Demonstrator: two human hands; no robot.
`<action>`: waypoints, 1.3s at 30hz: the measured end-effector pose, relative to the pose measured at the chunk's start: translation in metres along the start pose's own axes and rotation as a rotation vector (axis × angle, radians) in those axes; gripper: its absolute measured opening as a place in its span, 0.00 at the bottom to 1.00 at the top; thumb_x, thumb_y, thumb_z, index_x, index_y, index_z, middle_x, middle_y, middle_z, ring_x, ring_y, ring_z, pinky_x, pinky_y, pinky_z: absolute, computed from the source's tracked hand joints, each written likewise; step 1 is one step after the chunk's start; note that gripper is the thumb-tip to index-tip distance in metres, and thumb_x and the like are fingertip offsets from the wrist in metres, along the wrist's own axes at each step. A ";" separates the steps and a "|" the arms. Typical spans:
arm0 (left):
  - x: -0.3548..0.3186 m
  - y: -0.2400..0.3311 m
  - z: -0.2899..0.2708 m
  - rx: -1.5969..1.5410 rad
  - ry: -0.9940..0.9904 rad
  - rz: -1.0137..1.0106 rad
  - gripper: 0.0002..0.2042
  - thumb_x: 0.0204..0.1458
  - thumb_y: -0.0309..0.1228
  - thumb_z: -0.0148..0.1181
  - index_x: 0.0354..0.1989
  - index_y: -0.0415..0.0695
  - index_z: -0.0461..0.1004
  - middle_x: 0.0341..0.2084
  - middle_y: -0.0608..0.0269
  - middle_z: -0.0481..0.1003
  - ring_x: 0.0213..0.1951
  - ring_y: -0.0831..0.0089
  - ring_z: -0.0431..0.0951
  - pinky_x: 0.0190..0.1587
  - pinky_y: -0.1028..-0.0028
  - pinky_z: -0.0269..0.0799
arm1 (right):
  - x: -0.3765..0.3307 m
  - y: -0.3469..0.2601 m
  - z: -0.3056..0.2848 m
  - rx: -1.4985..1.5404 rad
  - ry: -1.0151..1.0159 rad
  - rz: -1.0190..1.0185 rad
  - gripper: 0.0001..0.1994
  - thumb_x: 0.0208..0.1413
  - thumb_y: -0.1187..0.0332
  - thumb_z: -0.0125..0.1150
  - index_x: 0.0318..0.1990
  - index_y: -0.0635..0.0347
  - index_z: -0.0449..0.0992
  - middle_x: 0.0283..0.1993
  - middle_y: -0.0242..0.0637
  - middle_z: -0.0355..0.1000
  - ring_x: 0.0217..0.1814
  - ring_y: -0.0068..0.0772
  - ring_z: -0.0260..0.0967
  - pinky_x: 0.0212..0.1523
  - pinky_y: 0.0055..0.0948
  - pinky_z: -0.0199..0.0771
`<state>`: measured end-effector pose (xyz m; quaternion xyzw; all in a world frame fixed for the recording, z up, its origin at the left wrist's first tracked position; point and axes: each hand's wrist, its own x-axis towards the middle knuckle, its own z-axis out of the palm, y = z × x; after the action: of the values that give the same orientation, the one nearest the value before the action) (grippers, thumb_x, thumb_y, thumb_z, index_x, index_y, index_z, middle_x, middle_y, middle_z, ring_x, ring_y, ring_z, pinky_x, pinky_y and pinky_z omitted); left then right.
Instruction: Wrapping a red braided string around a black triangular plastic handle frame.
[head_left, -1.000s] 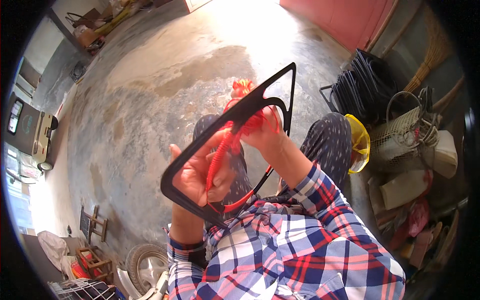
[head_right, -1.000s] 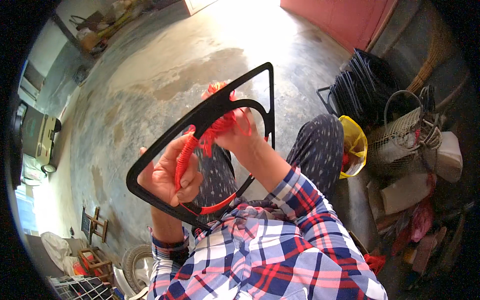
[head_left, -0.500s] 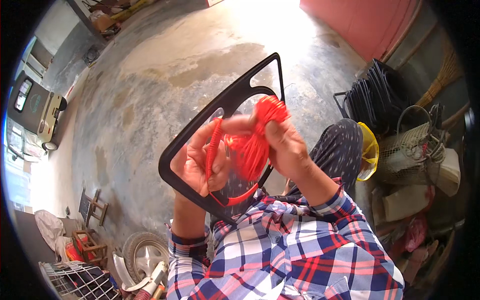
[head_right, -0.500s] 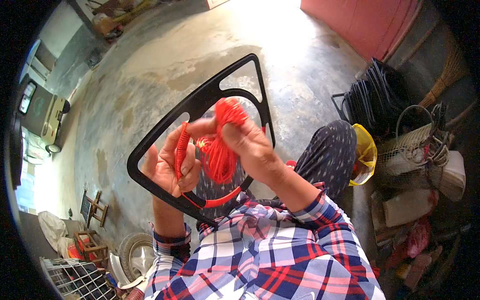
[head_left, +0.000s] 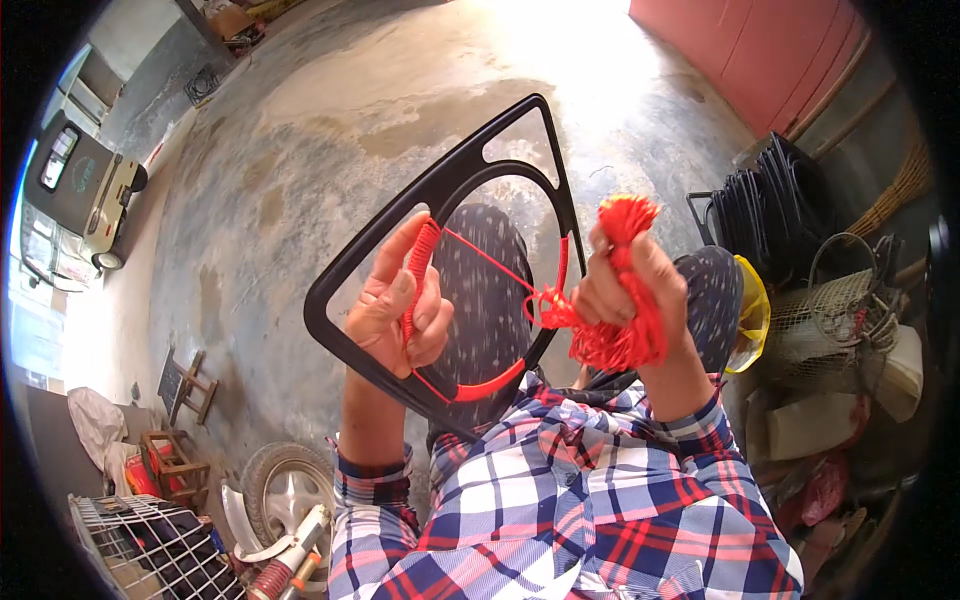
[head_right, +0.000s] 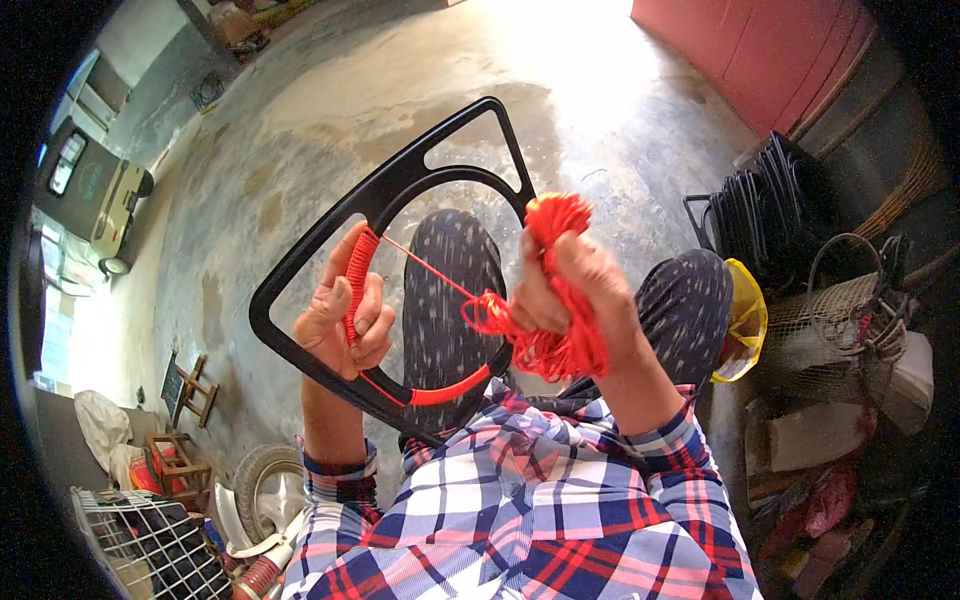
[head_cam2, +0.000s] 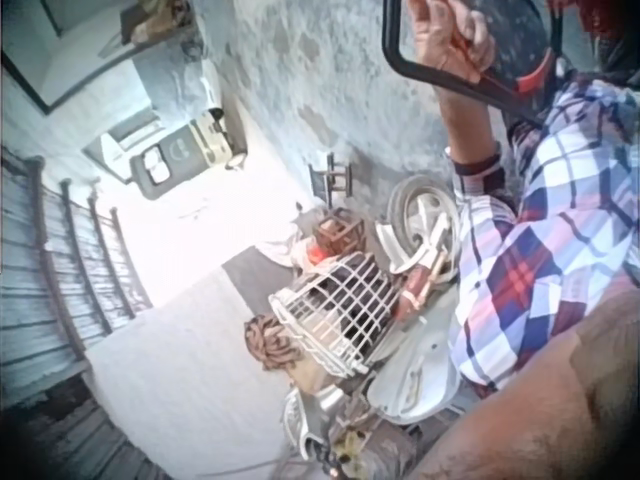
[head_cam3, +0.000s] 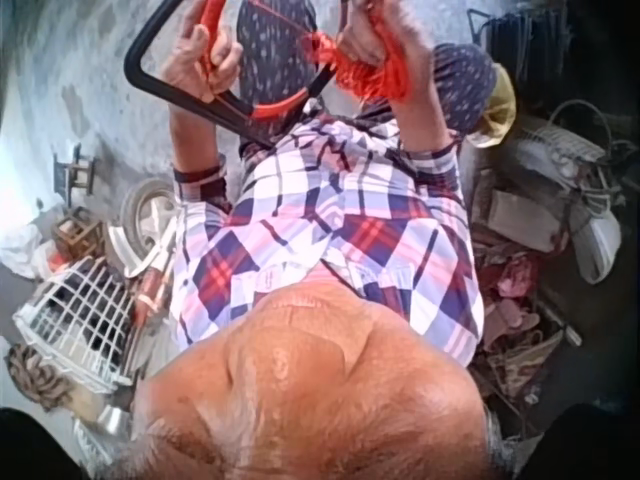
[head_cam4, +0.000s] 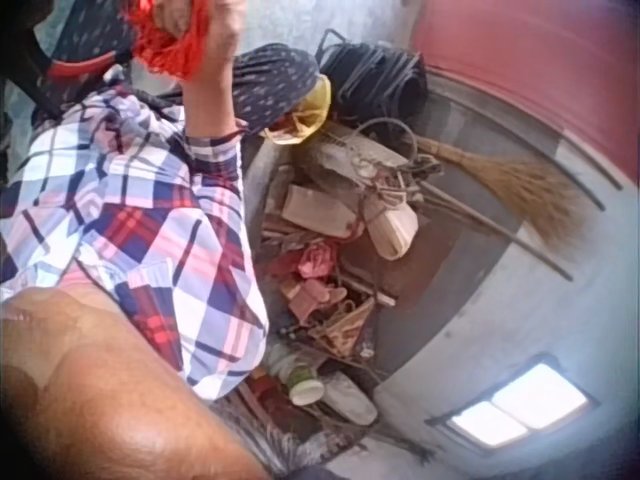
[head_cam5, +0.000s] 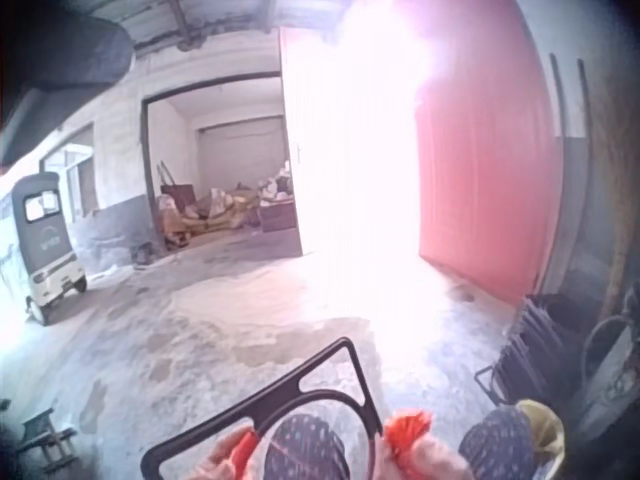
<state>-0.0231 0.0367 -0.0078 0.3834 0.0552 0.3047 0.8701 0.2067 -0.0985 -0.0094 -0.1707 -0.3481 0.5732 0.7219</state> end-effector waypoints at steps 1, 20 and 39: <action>0.000 0.000 -0.001 0.001 -0.001 -0.013 0.29 0.63 0.36 0.52 0.71 0.49 0.51 0.18 0.63 0.61 0.11 0.79 0.58 0.08 0.81 0.52 | -0.003 0.003 0.003 -0.086 0.026 0.031 0.17 0.67 0.56 0.49 0.49 0.62 0.67 0.16 0.26 0.57 0.12 0.17 0.47 0.25 0.24 0.56; 0.010 -0.010 0.014 0.109 -0.051 -0.023 0.21 0.62 0.30 0.51 0.64 0.46 0.61 0.16 0.61 0.63 0.10 0.77 0.59 0.10 0.79 0.53 | 0.053 0.057 0.030 -0.067 0.285 0.160 0.05 0.57 0.71 0.64 0.33 0.60 0.73 0.26 0.28 0.70 0.27 0.19 0.67 0.31 0.21 0.69; 0.022 0.007 0.036 0.229 0.230 -0.166 0.18 0.60 0.36 0.57 0.58 0.47 0.69 0.24 0.58 0.71 0.14 0.79 0.61 0.14 0.80 0.55 | 0.052 0.050 0.020 -0.384 0.129 0.021 0.05 0.59 0.71 0.62 0.32 0.59 0.73 0.27 0.24 0.69 0.30 0.14 0.63 0.32 0.22 0.66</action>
<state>0.0026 0.0301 0.0254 0.4367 0.2204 0.2653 0.8309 0.1625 -0.0380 -0.0122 -0.3451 -0.4025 0.4917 0.6908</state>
